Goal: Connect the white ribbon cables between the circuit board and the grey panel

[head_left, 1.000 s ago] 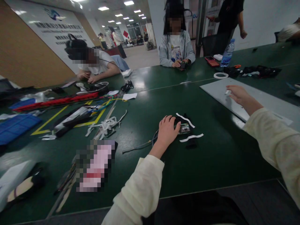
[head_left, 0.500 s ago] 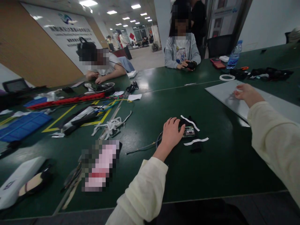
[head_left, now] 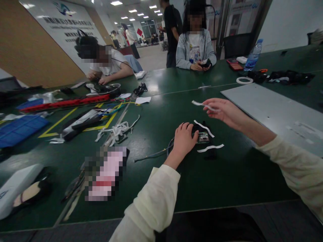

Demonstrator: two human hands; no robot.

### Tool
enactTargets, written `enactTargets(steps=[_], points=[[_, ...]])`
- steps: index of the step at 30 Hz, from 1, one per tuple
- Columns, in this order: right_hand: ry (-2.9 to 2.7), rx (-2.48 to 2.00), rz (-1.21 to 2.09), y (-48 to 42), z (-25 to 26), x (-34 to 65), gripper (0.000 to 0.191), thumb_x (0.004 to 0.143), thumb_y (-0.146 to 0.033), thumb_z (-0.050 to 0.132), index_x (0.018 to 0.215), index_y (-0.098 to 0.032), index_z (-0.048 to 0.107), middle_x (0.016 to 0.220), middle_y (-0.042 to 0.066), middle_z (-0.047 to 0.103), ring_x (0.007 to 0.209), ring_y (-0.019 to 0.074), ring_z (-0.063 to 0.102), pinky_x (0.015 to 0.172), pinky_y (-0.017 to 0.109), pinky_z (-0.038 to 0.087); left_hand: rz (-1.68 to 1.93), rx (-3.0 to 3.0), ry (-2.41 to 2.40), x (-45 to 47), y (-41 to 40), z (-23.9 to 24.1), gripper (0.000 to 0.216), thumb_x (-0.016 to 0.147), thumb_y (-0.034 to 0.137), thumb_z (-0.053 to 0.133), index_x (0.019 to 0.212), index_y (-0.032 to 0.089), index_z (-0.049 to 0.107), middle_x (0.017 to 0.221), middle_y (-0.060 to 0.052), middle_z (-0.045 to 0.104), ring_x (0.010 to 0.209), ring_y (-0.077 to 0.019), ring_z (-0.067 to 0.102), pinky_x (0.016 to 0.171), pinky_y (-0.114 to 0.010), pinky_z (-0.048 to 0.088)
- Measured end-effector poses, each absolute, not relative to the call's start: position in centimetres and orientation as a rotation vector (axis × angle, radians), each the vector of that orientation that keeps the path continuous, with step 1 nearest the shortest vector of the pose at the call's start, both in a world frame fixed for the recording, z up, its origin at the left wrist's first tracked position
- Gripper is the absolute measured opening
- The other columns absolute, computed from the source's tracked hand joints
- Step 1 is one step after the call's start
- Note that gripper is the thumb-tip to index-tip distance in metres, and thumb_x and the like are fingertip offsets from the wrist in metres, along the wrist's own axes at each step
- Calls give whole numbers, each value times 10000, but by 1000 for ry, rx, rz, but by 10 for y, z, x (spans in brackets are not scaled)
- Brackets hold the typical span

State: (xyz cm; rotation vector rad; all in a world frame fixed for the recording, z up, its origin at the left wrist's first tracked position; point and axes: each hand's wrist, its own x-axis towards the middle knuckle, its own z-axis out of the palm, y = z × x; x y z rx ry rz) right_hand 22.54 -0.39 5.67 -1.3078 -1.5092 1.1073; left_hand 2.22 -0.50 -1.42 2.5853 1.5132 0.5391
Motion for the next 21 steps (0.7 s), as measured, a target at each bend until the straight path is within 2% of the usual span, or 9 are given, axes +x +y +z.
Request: enactTargets(steps=[2, 4, 8, 12, 14, 18, 21], points=[[-1484, -1054, 1372, -25, 50, 191, 262, 918, -308, 494, 1099, -199, 650, 1025, 46, 646, 884, 124, 611, 807, 293, 512, 519, 2613, 1483, 21, -4, -16, 351, 946, 376, 394, 1195, 186, 551, 1301, -107, 539, 1276, -273, 433, 1090, -466, 331], [-1509, -984, 1477, -44, 39, 163, 238, 894, -286, 514, 1053, -211, 674, 927, 29, 654, 774, 108, 602, 712, 263, 507, 471, 2643, 1443, 20, -1, -19, 332, 929, 342, 432, 1200, 192, 551, 1315, -100, 529, 1286, -260, 424, 1107, -442, 315], [-1733, -1069, 1364, -59, 17, 143, 258, 883, -211, 508, 1078, -194, 676, 812, 16, 644, 649, 96, 569, 597, 235, 458, 393, 2614, 1506, 20, 8, -25, 375, 940, 384, 420, 1253, 201, 515, 1364, -84, 493, 1323, -255, 383, 1107, -421, 318], [-1996, -1116, 1204, -61, 12, 148, 370, 928, -256, 469, 1281, -218, 577, 696, -12, 613, 567, 93, 540, 547, 222, 417, 360, 2577, 1521, 22, 11, -24, 390, 946, 420, 403, 1239, 191, 521, 1372, -90, 485, 1324, -262, 380, 1097, -441, 326], [-2134, -1133, 1036, -63, 13, 149, 405, 945, -271, 450, 1343, -249, 523, 727, -6, 630, 584, 100, 552, 556, 224, 410, 387, 2571, 1509, 23, 10, -23, 390, 943, 422, 406, 1232, 189, 526, 1364, -93, 489, 1311, -259, 395, 1092, -444, 332], [-2366, -1273, 454, -69, 13, 144, 392, 959, -302, 411, 1322, -254, 550, 859, 69, 677, 674, 149, 591, 591, 261, 398, 407, 2555, 1521, 23, 10, -21, 389, 922, 424, 429, 1217, 196, 542, 1346, -94, 508, 1292, -269, 415, 1081, -453, 346], [-2509, -1298, 204, -72, 10, 141, 438, 959, -302, 388, 1387, -265, 476, 794, 87, 679, 624, 165, 583, 570, 275, 387, 395, 2534, 1529, 24, 11, -22, 404, 914, 430, 433, 1223, 195, 542, 1353, -99, 509, 1296, -284, 412, 1082, -473, 342]])
